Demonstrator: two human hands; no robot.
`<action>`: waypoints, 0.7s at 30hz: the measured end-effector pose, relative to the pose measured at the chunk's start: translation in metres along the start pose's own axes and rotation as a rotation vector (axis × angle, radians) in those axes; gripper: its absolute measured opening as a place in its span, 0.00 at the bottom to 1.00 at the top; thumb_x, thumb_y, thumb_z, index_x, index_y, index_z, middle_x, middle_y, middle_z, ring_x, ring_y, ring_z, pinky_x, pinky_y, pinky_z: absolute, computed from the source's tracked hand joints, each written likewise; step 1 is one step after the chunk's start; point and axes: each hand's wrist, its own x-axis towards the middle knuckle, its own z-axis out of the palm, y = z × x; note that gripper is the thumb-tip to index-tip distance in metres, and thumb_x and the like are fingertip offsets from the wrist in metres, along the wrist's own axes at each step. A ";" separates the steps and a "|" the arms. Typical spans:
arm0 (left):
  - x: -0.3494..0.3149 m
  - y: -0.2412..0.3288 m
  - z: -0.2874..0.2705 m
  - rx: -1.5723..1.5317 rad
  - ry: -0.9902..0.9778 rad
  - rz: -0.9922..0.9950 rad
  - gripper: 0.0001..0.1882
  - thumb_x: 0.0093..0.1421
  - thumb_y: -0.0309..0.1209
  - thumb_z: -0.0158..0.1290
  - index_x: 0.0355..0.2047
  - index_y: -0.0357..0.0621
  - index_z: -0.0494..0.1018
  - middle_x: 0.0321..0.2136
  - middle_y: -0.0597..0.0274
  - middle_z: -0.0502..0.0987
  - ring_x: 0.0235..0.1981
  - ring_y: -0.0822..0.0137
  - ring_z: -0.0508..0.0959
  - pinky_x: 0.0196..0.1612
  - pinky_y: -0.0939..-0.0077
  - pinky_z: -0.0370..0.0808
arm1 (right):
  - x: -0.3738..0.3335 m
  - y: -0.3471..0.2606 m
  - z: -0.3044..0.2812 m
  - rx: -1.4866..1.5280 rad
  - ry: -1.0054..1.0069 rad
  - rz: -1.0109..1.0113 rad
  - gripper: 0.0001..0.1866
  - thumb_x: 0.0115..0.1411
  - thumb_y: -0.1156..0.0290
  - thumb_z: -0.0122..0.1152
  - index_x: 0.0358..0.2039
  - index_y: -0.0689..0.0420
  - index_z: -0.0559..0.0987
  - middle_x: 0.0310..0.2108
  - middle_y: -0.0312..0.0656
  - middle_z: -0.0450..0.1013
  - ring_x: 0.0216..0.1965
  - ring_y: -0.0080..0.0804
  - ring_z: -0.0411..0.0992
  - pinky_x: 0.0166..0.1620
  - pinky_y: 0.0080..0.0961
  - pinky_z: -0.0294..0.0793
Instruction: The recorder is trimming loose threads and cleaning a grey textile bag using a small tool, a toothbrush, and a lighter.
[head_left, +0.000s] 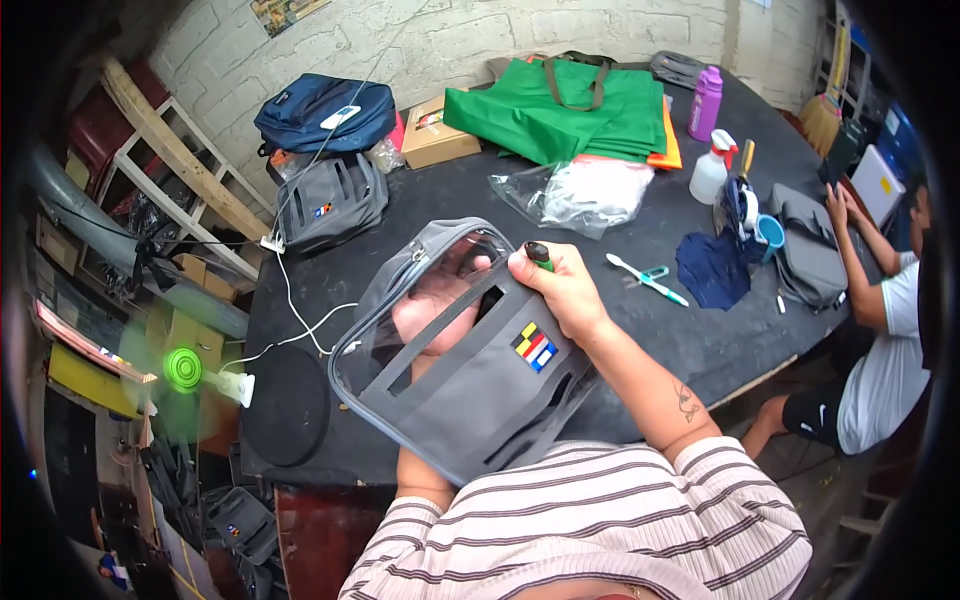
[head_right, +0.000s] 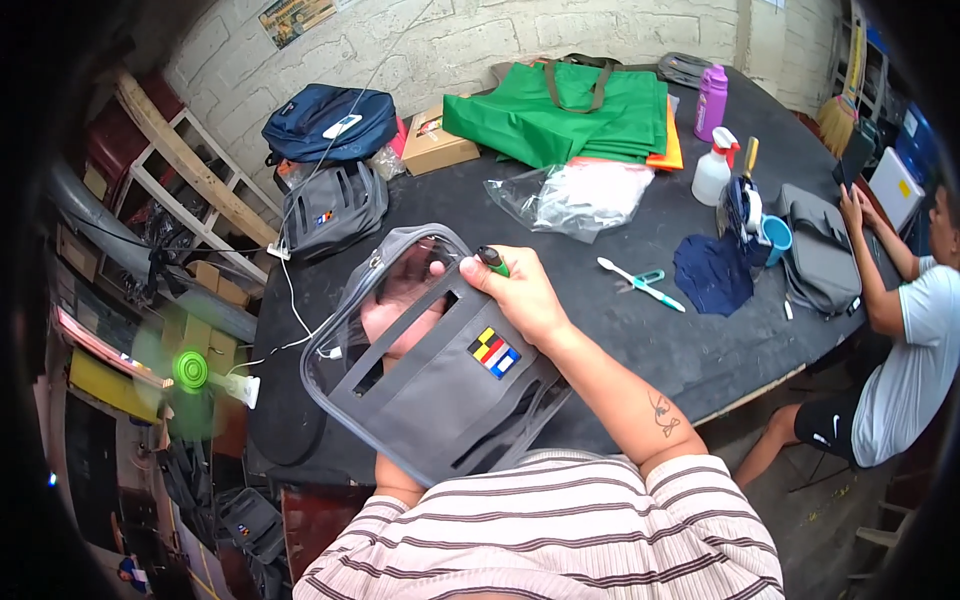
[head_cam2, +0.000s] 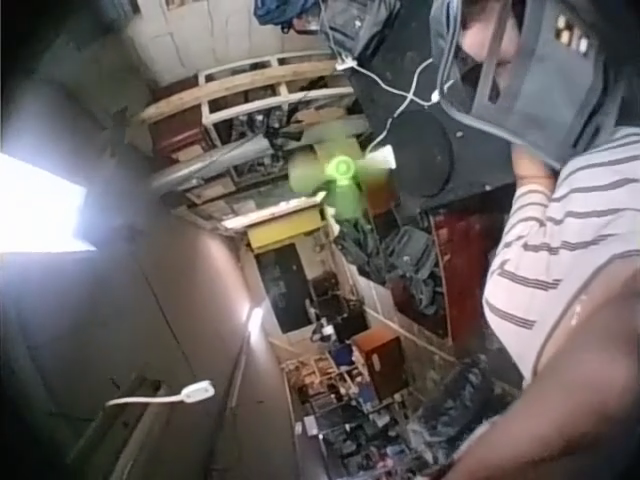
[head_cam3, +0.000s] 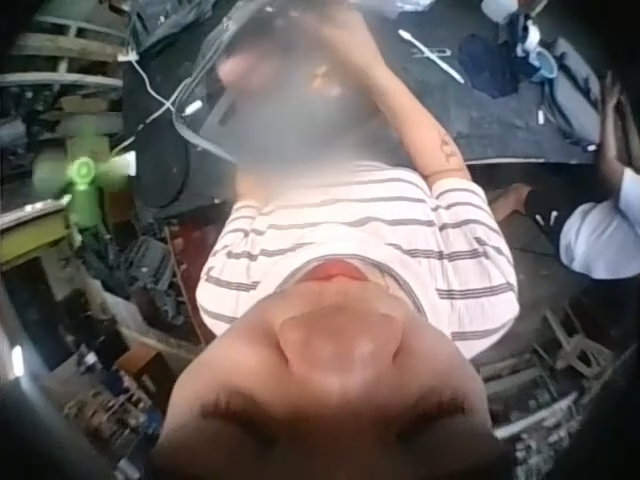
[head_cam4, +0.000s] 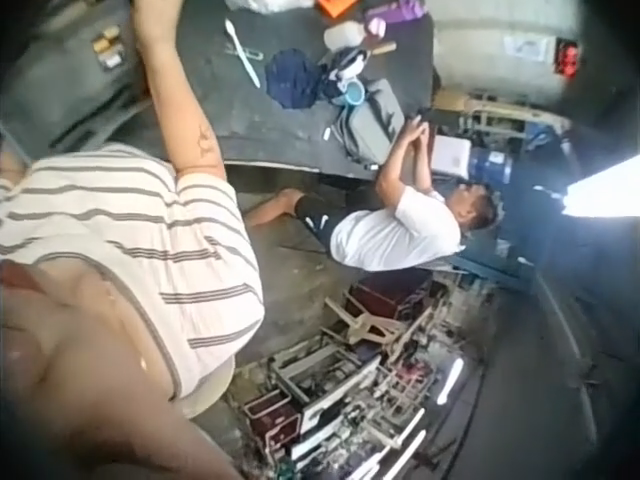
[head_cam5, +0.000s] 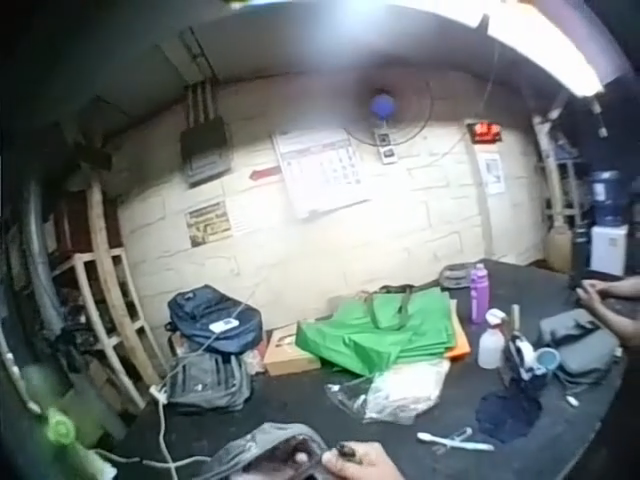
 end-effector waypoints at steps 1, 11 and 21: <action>-0.007 0.001 -0.002 -0.042 0.092 -0.021 0.31 0.60 0.49 0.42 0.51 0.34 0.70 0.48 0.44 0.74 0.50 0.48 0.72 0.50 0.54 0.70 | -0.007 -0.005 0.003 0.091 -0.015 0.095 0.15 0.61 0.61 0.59 0.26 0.60 0.79 0.22 0.34 0.75 0.23 0.16 0.70 0.29 0.17 0.70; -0.050 0.032 -0.013 -0.530 0.165 -0.362 0.36 0.61 0.58 0.31 0.64 0.53 0.55 0.67 0.56 0.48 0.68 0.52 0.46 0.62 0.36 0.48 | -0.022 0.003 -0.038 -0.482 0.126 0.013 0.22 0.61 0.48 0.54 0.36 0.56 0.77 0.27 0.28 0.69 0.23 0.12 0.59 0.26 0.14 0.59; -0.086 -0.019 0.042 -0.091 0.199 -0.199 0.30 0.66 0.47 0.36 0.61 0.39 0.56 0.61 0.54 0.60 0.64 0.55 0.57 0.60 0.44 0.58 | -0.036 0.028 -0.056 -0.361 0.154 0.233 0.13 0.53 0.61 0.68 0.25 0.56 0.75 0.21 0.28 0.70 0.25 0.13 0.65 0.30 0.16 0.65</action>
